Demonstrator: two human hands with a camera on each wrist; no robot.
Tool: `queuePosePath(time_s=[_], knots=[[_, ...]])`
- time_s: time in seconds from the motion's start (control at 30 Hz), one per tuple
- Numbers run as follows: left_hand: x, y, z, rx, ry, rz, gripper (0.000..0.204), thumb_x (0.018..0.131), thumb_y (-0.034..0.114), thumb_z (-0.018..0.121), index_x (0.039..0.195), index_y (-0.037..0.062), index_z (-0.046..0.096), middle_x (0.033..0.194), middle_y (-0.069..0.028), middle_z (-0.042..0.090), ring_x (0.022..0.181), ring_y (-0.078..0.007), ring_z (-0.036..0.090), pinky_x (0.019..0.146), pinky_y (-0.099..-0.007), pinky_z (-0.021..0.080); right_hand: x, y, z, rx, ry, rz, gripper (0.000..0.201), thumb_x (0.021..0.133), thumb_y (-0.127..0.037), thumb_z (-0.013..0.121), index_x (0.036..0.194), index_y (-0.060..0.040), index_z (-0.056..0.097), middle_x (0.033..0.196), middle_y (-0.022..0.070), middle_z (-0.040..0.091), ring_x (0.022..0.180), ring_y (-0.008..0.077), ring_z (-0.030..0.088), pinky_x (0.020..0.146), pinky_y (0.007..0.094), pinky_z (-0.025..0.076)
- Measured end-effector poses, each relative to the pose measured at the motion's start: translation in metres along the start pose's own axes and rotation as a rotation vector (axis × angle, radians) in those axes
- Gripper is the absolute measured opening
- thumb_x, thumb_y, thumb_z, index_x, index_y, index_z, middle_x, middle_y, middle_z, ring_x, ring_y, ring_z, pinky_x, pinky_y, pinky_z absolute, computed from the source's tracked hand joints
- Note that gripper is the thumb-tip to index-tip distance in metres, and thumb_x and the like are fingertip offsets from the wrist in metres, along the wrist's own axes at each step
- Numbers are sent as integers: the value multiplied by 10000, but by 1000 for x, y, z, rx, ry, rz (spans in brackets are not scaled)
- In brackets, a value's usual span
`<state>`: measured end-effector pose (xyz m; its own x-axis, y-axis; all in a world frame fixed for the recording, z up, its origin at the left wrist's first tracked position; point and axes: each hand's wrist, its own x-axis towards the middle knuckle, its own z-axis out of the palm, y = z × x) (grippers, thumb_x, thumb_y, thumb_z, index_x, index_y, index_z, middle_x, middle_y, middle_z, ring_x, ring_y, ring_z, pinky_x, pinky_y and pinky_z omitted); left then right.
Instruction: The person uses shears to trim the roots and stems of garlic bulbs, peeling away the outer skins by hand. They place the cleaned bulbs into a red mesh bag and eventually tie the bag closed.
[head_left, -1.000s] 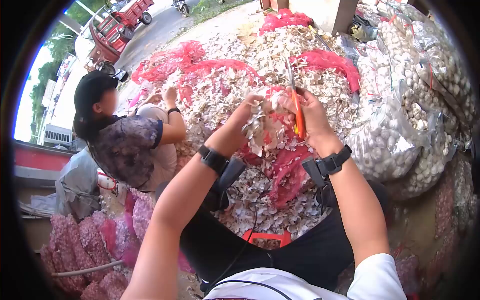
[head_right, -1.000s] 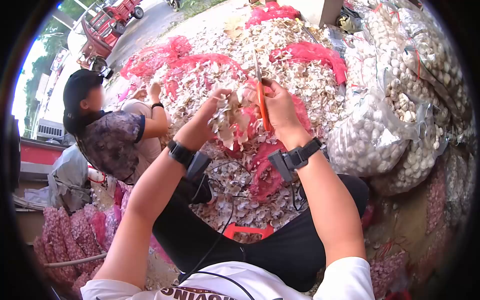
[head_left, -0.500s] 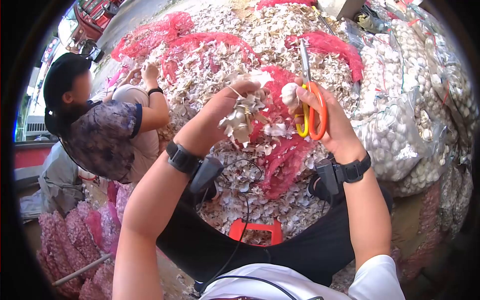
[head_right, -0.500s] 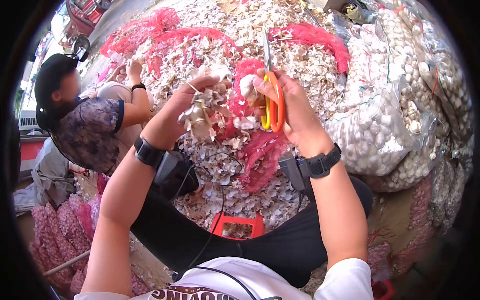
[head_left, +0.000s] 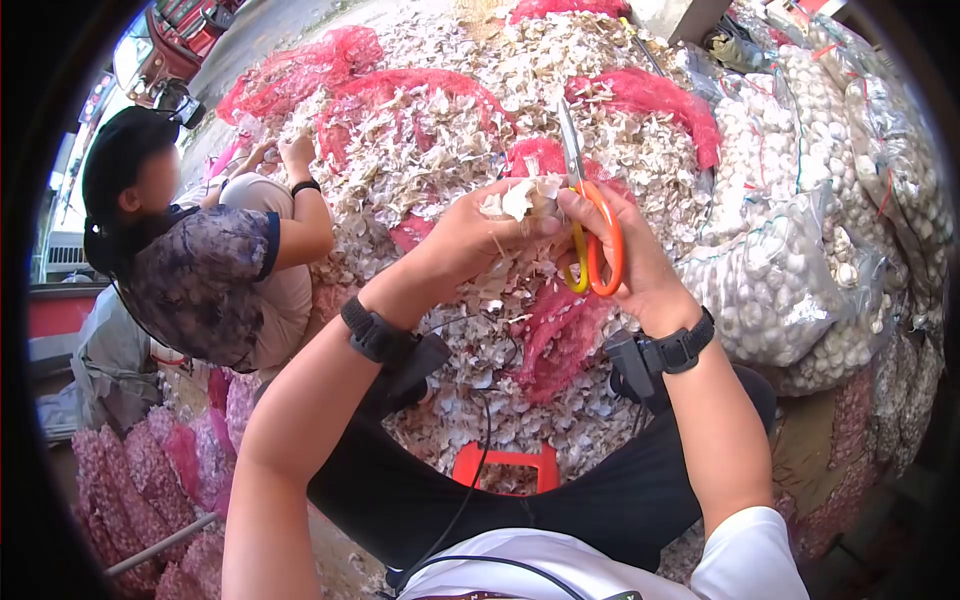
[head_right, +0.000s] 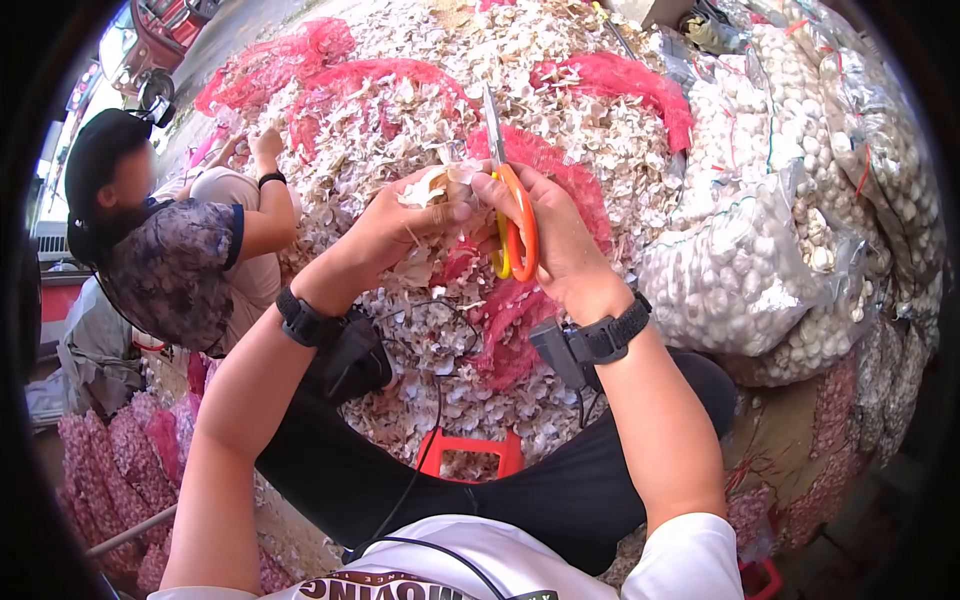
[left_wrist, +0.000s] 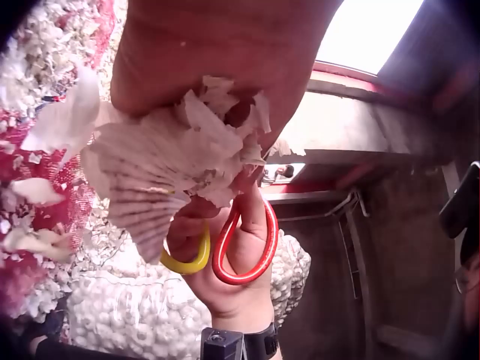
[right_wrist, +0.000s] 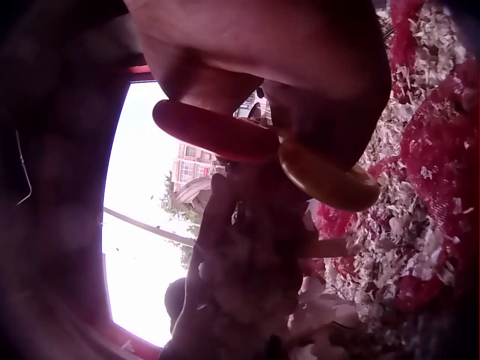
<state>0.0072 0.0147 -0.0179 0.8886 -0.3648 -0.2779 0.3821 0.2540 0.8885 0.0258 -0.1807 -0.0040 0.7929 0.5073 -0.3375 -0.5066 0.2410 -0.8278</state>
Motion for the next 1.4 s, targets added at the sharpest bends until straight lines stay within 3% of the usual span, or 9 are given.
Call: queuePosePath(time_s=[0.4, 0.47, 0.5, 0.57, 0.77, 0.87, 1.07, 1.27, 1.4], knots=[[-6, 8, -2, 5, 26, 40, 309, 886, 283, 706, 1088, 77, 595, 975, -8, 653, 843, -98, 597, 731, -263, 451, 1, 3, 4, -24, 23, 65, 347, 960, -332, 611, 1137, -34, 593, 865, 20, 647, 663, 93, 611, 608, 228, 494], [0, 6, -11, 9, 108, 48, 389, 888, 338, 694, 1148, 75, 573, 1050, -32, 660, 904, -117, 618, 737, -258, 471, 11, 19, -4, -412, 250, -258, 394, 932, -327, 663, 1162, -17, 583, 805, -5, 600, 661, 66, 551, 615, 222, 450], [1, 11, -11, 11, 188, 50, 470, 890, 393, 683, 1208, 72, 551, 1124, -57, 667, 966, -136, 640, 743, -252, 492, 12, 17, -4, -416, 240, -266, 394, 932, -327, 663, 1162, -17, 583, 805, -5, 600, 661, 66, 551, 615, 222, 450], [-2, 21, -10, 21, 292, 30, 474, 912, 456, 639, 1178, 67, 584, 1048, -27, 662, 858, -111, 628, 683, -233, 471, 6, 16, -3, -749, 271, -422, 485, 872, -329, 740, 1204, -19, 572, 749, -16, 548, 683, 54, 512, 604, 231, 425], [1, 31, -19, -106, 382, -19, 430, 872, 517, 670, 1021, 114, 651, 852, 17, 596, 773, -97, 537, 686, -289, 430, -10, 7, 17, -1004, 257, -414, 627, 761, -303, 828, 1252, -20, 559, 994, 116, 613, 905, 220, 604, 825, 355, 494], [3, 30, -20, -80, 357, -1, 412, 878, 488, 675, 1032, 108, 641, 862, 18, 595, 783, -98, 544, 688, -289, 447, -4, 20, 7, -1093, 233, -642, 612, 764, -286, 824, 1249, -17, 565, 1011, 130, 632, 908, 236, 614, 819, 358, 498], [5, 26, -11, -86, 292, 35, 383, 876, 429, 697, 1054, 101, 612, 893, 21, 591, 833, -91, 549, 748, -274, 460, -11, 13, 14, -890, 276, -345, 574, 775, -279, 814, 1224, -2, 586, 855, 105, 653, 761, 216, 634, 716, 358, 512], [9, 24, -18, 4, 267, 1, 462, 885, 439, 686, 1161, 74, 620, 1006, -10, 656, 838, -102, 618, 727, -273, 531, -5, 25, -3, -1034, 293, -476, 491, 836, -334, 755, 1180, -7, 629, 667, 57, 610, 632, 188, 614, 641, 323, 496], [13, 19, -18, 41, 261, -1, 468, 892, 436, 674, 1179, 70, 617, 1004, -2, 660, 817, -94, 610, 708, -257, 507, -6, 19, -1, -1009, 297, -381, 441, 867, -352, 722, 1129, -5, 649, 648, 34, 618, 638, 153, 637, 612, 300, 486]])
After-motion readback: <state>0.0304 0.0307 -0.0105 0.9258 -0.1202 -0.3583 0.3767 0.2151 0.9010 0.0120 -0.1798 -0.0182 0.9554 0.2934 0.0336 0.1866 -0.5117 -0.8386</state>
